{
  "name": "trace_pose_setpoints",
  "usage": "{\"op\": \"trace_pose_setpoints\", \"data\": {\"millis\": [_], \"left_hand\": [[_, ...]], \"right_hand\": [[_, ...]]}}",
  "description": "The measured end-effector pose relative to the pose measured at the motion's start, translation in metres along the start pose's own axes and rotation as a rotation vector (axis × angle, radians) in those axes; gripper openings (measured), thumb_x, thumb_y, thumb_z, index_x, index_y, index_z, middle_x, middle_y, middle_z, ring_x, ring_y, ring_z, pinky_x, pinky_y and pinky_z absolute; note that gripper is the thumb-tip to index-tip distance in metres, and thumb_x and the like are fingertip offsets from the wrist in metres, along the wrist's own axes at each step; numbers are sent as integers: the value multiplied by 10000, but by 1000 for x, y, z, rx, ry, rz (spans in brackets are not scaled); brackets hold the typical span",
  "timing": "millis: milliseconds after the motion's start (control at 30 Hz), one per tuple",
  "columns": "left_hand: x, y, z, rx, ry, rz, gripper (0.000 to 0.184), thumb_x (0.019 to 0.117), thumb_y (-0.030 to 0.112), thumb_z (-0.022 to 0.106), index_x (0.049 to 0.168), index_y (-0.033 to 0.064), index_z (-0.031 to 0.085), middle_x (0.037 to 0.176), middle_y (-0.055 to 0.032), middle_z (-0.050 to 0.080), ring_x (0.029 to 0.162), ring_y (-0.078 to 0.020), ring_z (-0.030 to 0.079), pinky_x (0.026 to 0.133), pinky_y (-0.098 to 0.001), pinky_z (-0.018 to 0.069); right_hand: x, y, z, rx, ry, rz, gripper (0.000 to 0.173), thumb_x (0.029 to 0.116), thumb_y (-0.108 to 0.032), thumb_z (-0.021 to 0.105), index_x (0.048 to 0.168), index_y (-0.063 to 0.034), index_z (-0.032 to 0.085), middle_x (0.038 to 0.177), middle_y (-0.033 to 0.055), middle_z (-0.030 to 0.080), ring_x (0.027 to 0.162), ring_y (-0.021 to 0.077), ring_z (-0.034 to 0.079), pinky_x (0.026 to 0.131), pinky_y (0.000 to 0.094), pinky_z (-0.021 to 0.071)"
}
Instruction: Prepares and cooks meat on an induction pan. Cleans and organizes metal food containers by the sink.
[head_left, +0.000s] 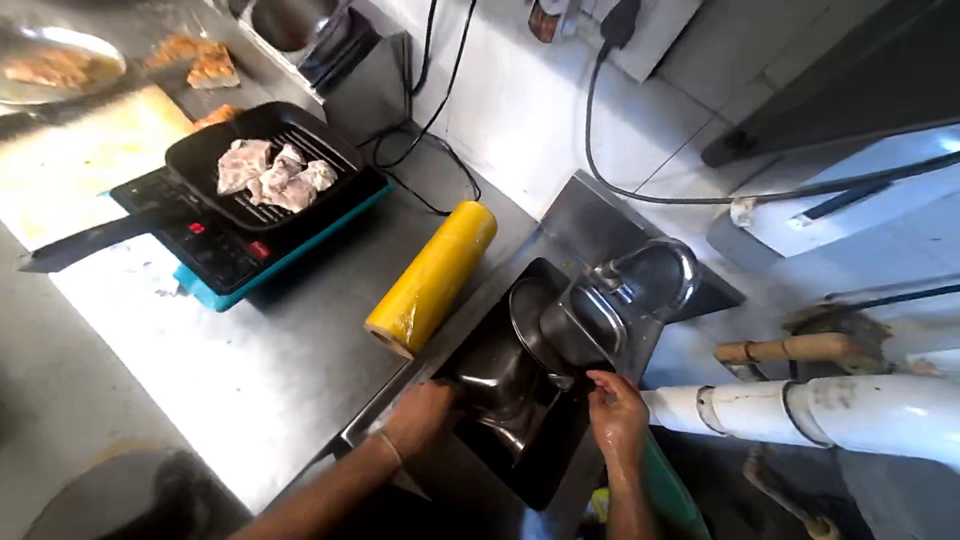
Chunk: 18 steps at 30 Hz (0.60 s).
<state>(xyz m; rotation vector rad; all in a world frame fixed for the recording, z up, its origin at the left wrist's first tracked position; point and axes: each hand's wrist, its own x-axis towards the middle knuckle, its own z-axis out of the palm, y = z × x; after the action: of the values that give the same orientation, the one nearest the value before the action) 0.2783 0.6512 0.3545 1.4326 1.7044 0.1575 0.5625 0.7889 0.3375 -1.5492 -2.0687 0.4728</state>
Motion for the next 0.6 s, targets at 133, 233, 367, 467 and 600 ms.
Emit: {"op": "trace_pose_setpoints", "data": {"millis": [133,233,367,467,600], "left_hand": [[2,-14,7,-158,83,-11,321,1031,333,589,1220,104,711,1113,-92,736,1036,-223,707,974,-464,548],[6,-18,4,-173,96,-22,313,1033,339,590,1211,113,713,1093,-80,738,1006,-207,710,954,-453,555],[11,-16,4,-154,117,2,328,1023,330,606,1228,94,706,1124,-90,732,1014,-212,711,962,-443,559],[24,-5,10,-52,85,71,366,1018,336,591,1249,69,687,1183,-121,701,1072,-251,685,1004,-460,531],[32,3,14,-93,483,101,298,983,257,632,1170,36,701,1098,-130,708,988,-242,703,932,-428,577]], "right_hand": [[5,6,5,10,131,137,220,931,-29,649,1130,-30,742,1095,206,698,1028,358,670,903,559,534],[6,8,9,40,175,115,211,927,-43,644,1111,-42,747,1075,186,702,1005,341,673,869,539,544],[-3,15,12,35,165,132,204,917,-38,650,1094,-34,751,1052,183,707,990,349,673,865,547,542],[-10,13,17,64,29,249,205,964,-78,637,1136,-32,738,1073,172,722,984,322,699,887,550,558],[-12,8,30,62,45,202,197,944,-120,644,1094,-74,763,1048,112,747,960,280,718,870,557,571]]}}
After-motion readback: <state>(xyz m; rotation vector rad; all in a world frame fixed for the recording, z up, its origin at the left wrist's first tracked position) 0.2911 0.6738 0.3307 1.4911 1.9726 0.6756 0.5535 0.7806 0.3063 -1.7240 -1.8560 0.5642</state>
